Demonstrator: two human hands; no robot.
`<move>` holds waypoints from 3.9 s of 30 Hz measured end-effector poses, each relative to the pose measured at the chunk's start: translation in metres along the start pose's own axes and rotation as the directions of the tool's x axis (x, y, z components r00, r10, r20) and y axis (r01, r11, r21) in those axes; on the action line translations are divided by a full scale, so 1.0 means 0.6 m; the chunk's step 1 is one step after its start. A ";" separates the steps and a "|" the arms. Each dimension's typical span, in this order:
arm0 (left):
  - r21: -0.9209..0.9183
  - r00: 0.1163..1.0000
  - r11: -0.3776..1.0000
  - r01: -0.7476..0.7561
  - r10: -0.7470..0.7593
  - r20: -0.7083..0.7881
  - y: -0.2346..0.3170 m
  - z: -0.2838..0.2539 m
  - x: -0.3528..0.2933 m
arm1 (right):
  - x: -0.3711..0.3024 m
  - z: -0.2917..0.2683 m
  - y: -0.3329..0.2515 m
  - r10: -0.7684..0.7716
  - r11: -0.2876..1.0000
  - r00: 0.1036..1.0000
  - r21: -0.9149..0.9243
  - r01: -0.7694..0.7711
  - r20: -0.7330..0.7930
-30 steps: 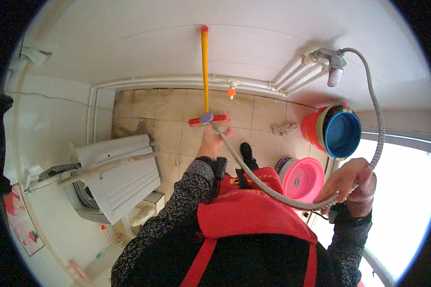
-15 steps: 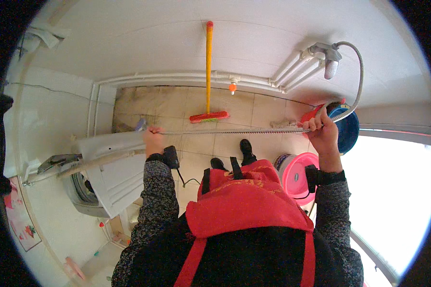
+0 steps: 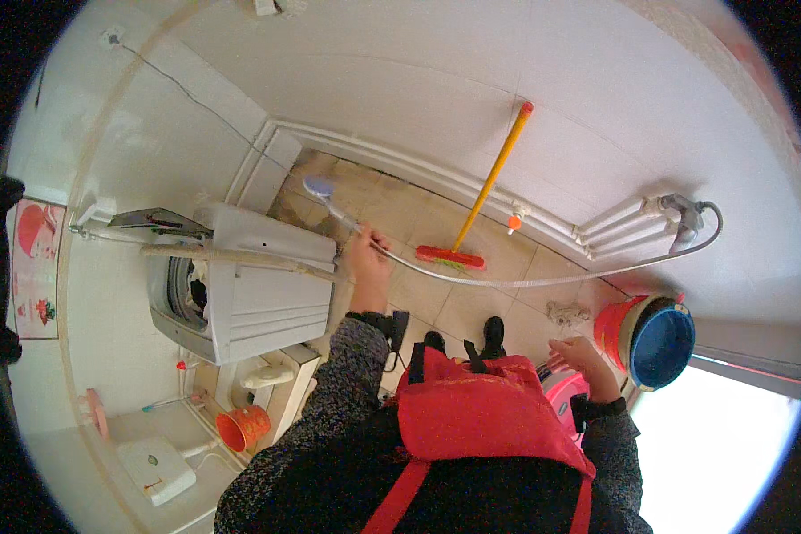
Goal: The person sweeps the tiled floor around a top-loading washing machine using a broom. They repeatedly sweep the same area near the machine and along the wall, then briefly handle a shower head before returning to sweeping.
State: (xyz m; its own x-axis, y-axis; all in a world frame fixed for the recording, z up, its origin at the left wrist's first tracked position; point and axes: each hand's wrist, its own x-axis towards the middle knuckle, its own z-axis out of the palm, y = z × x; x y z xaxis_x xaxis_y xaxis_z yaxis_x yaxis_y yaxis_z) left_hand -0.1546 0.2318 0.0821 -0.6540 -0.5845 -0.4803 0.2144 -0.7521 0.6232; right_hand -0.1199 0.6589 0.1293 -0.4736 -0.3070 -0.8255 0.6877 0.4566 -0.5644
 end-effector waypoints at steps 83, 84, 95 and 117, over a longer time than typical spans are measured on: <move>0.113 0.649 0.668 -0.736 0.743 -0.166 0.377 0.106 0.308 | 0.133 -0.350 -0.065 -0.617 0.786 -0.099 -0.618 -0.018 -0.781; 0.116 0.635 0.659 -0.743 0.749 -0.188 0.397 0.116 0.315 | 0.142 -0.339 -0.071 -0.727 0.686 -0.132 -0.722 -0.093 -0.674; -0.171 0.440 0.442 -0.881 0.897 0.048 0.612 0.262 0.272 | 0.166 -0.156 -0.217 -0.670 0.715 0.008 -0.644 0.272 -0.742; -0.047 0.598 0.600 -0.798 0.800 0.053 0.601 0.205 0.348 | 0.189 -0.080 -0.231 -0.670 0.719 0.081 -0.618 0.318 -0.738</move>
State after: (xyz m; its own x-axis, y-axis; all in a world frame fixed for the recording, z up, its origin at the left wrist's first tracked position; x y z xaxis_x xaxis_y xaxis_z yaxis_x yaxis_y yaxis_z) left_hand -0.3032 -0.1238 0.2824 -0.2581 -0.9349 0.2437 0.6851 0.0007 0.7284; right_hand -0.2953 0.6006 0.1142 -0.9052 0.2851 0.3151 0.0037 0.7468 -0.6651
